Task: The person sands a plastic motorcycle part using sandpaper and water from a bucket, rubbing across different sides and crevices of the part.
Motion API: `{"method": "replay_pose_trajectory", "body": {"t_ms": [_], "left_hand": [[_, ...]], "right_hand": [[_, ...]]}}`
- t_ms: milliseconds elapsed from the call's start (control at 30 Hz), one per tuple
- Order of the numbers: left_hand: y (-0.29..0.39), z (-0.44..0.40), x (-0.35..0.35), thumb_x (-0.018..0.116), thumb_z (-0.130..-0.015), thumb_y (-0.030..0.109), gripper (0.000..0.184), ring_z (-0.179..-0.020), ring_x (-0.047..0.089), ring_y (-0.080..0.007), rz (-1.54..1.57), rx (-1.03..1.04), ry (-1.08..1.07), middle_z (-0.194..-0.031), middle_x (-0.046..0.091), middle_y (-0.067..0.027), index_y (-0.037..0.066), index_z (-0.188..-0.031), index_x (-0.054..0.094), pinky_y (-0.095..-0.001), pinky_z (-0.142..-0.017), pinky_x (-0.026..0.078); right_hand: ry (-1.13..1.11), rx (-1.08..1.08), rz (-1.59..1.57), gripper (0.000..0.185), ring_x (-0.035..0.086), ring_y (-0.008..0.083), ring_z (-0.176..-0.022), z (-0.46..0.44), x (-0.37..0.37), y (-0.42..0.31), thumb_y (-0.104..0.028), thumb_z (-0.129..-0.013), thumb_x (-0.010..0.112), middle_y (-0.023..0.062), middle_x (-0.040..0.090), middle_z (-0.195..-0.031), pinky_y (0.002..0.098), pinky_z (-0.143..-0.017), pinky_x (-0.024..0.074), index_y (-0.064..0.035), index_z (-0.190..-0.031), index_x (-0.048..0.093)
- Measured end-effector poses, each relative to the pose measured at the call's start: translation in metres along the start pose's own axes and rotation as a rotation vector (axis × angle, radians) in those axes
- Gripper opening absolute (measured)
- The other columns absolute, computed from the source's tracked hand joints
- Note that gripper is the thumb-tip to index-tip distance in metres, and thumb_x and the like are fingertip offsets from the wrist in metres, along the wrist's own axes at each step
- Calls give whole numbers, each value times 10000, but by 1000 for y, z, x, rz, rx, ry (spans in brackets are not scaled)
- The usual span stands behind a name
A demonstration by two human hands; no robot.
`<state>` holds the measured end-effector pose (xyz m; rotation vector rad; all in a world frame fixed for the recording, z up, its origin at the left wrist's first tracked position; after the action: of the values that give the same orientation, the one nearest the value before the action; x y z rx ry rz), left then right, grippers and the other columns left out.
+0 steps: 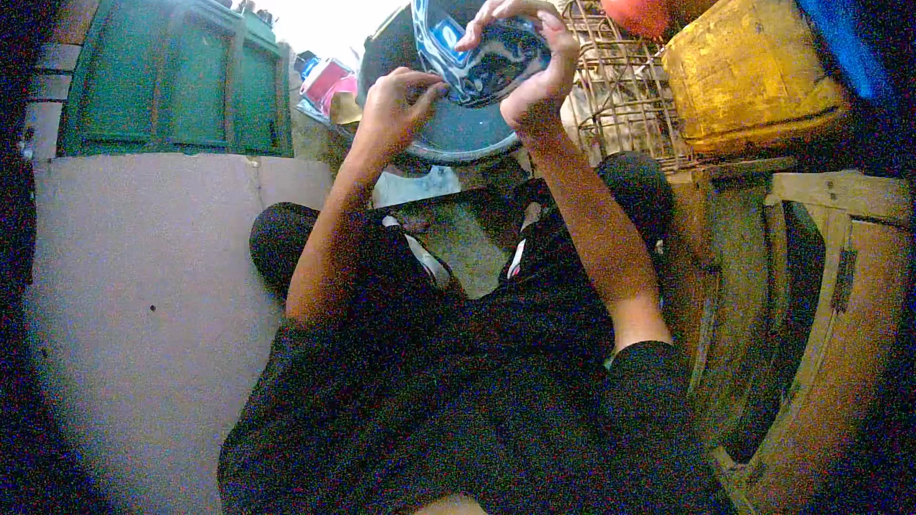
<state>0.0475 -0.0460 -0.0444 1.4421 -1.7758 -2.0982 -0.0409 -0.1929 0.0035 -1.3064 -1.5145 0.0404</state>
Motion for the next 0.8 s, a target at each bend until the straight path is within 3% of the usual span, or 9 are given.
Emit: {"method": "replay_pose_trajectory", "body": {"t_ms": [133, 233, 300, 367, 467, 567, 633, 700, 800], "left_hand": [[2, -6, -15, 683, -857, 162, 188, -871, 660, -316, -136, -2, 151, -958, 683, -180, 34, -986, 731, -370, -796, 519], [3, 0, -3, 672, -856, 138, 185, -884, 655, -312, -78, 91, 60, -986, 680, -182, 39, -1004, 725, -378, -799, 520], [0, -3, -11, 652, -856, 121, 154, -889, 646, -344, -117, 107, 213, -935, 656, -191, 46, -965, 731, -424, -816, 508], [4, -5, -12, 645, -858, 114, 155, -868, 650, -343, -182, 75, 216, -923, 659, -196, 37, -959, 733, -417, -809, 512], [4, 2, 1, 645, -859, 136, 165, -836, 655, -352, -11, 46, 17, -898, 664, -200, 32, -947, 739, -407, -782, 520], [7, -3, -17, 666, -840, 106, 154, -829, 656, -355, -100, 21, 231, -902, 667, -195, 31, -954, 738, -402, -779, 522], [10, -1, -7, 651, -855, 140, 160, -826, 658, -348, -116, 129, 114, -897, 671, -176, 53, -952, 742, -408, -773, 519], [7, 3, -6, 659, -854, 149, 159, -826, 658, -348, -30, 50, 52, -900, 670, -179, 62, -955, 745, -409, -771, 517], [9, -2, -19, 682, -837, 119, 159, -802, 663, -308, -140, 56, 236, -886, 674, -157, 83, -975, 752, -383, -736, 517]], "right_hand": [[-19, 3, -54, 420, 564, 302, -781, -4, 1, -5, -389, -899, 376, 152, 520, -930, 481, -762, 499, -19, -995, 550], [-12, 10, -74, 417, 565, 301, -794, -3, -1, -4, -384, -898, 378, 145, 523, -934, 492, -777, 495, -22, -1005, 555], [-22, 0, -74, 427, 567, 301, -792, -1, -1, -5, -393, -897, 379, 147, 522, -930, 487, -772, 502, -19, -1004, 555], [13, 1, -44, 439, 567, 303, -784, -2, -1, -4, -412, -892, 385, 149, 521, -923, 489, -767, 505, -19, -994, 549], [-43, -9, -27, 427, 566, 310, -779, 0, -2, -1, -400, -895, 374, 150, 524, -913, 499, -759, 507, -13, -972, 536], [25, -23, -16, 433, 566, 308, -777, -4, 1, -3, -407, -897, 374, 149, 523, -913, 498, -755, 507, -13, -974, 537], [20, -11, 28, 437, 566, 307, -779, -5, 0, -3, -414, -897, 375, 144, 522, -913, 502, -759, 505, -18, -979, 540], [16, -10, -51, 427, 565, 308, -779, -2, -2, -1, -404, -896, 377, 144, 531, -911, 502, -767, 506, -20, -978, 544], [111, -26, -93, 411, 595, 299, -743, -6, -2, -4, -372, -920, 337, 171, 556, -829, 468, -719, 543, -19, -943, 547]]}}
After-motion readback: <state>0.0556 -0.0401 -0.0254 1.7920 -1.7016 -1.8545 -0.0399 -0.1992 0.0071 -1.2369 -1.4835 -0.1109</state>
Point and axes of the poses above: each hand's wrist, its own z-axis away from the middle knuckle, its own x-axis out of the palm, y = z × x, the point moved 5 cm from there along -z, towards the middle knuckle
